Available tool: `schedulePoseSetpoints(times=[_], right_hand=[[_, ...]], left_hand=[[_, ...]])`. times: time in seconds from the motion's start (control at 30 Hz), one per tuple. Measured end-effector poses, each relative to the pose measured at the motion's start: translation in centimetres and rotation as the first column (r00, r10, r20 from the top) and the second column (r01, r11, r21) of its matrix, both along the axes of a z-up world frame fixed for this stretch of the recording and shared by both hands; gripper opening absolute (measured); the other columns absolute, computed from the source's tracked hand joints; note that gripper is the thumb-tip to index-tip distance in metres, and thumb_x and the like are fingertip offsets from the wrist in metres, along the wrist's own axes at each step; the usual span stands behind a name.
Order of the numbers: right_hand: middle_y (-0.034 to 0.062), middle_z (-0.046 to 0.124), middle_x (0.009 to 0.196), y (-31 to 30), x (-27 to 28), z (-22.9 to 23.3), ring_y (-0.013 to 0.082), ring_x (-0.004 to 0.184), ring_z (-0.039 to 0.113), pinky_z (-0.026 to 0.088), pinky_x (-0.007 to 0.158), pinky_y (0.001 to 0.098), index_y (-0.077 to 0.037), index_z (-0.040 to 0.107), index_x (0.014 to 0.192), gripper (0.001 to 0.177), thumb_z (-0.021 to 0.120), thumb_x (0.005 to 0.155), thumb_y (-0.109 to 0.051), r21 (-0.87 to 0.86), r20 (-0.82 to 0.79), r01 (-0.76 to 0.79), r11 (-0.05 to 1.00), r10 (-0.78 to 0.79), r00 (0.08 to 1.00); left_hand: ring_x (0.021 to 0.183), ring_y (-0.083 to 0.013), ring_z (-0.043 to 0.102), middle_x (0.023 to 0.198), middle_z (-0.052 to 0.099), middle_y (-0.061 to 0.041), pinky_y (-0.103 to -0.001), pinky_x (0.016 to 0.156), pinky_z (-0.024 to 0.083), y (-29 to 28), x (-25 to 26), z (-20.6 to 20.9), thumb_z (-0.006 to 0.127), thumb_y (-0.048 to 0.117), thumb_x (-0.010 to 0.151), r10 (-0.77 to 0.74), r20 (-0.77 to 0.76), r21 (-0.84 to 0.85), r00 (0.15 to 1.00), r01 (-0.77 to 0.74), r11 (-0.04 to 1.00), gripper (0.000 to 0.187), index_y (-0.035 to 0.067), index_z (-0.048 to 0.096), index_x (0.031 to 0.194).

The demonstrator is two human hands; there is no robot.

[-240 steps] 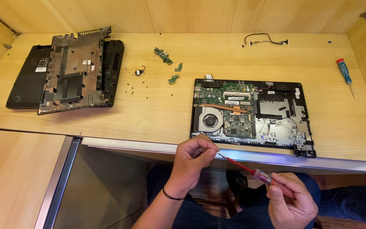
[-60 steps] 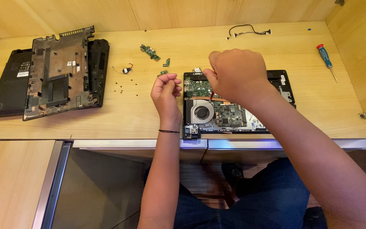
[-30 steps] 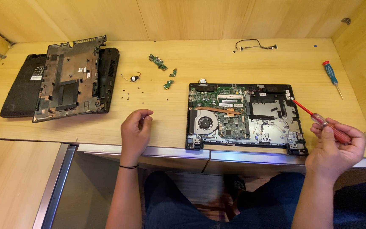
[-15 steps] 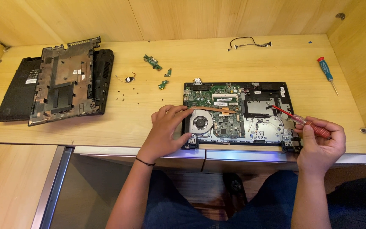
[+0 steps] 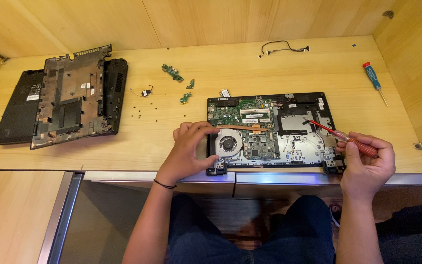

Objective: A person is disassembling a laptop on a workbench, removing screws with a screwdriver and extracting internal components like small circuit boards and connectors.

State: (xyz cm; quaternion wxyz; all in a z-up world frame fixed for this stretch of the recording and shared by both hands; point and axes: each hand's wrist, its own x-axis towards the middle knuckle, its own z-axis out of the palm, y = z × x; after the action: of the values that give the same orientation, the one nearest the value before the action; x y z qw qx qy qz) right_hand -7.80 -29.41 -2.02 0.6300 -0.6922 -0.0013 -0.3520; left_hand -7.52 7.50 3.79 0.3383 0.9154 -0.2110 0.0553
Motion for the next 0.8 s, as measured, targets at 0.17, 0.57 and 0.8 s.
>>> schedulePoseSetpoints(times=[0.17, 0.57, 0.8], right_hand=[[0.0262, 0.060, 0.110, 0.2, -0.1, 0.2, 0.0270, 0.079, 0.063, 0.058, 0.077, 0.0318, 0.004, 0.046, 0.111, 0.019, 0.058, 0.099, 0.012, 0.012, -0.010, 0.011, 1.000, -0.011, 1.000], [0.0264, 0.059, 0.110, 0.1, -0.1, 0.0, 0.0263, 0.079, 0.063, 0.058, 0.077, 0.0308, 0.003, 0.046, 0.110, 0.019, 0.058, 0.098, 0.012, 0.042, -0.004, -0.006, 0.999, 0.007, 1.000], [0.0251, 0.060, 0.108, 0.3, -0.2, 0.4, 0.0269, 0.078, 0.064, 0.058, 0.075, 0.0313, 0.004, 0.043, 0.112, 0.018, 0.057, 0.101, 0.008, 0.036, -0.001, 0.020, 0.999, -0.020, 1.000]], left_hand=[[0.114, -0.0260, 0.038, 0.125, 0.047, -0.004, -0.041, 0.090, 0.026, -0.4, 0.0, -0.3, 0.055, 0.049, 0.082, -0.001, 0.037, 0.178, 0.999, -0.005, 0.984, 0.063, 0.023, 0.045, 0.138], [0.107, -0.0281, 0.041, 0.121, 0.052, -0.003, -0.043, 0.076, 0.030, -1.7, 0.4, -1.1, 0.045, 0.048, 0.092, 0.111, 0.152, 0.292, 0.982, -0.152, 0.944, 0.044, 0.021, 0.054, 0.125], [0.109, -0.0303, 0.042, 0.122, 0.050, -0.009, -0.043, 0.080, 0.032, -1.9, 0.2, -0.7, 0.037, 0.052, 0.094, 0.153, 0.149, 0.254, 0.977, -0.187, 0.949, 0.050, 0.020, 0.051, 0.130]])
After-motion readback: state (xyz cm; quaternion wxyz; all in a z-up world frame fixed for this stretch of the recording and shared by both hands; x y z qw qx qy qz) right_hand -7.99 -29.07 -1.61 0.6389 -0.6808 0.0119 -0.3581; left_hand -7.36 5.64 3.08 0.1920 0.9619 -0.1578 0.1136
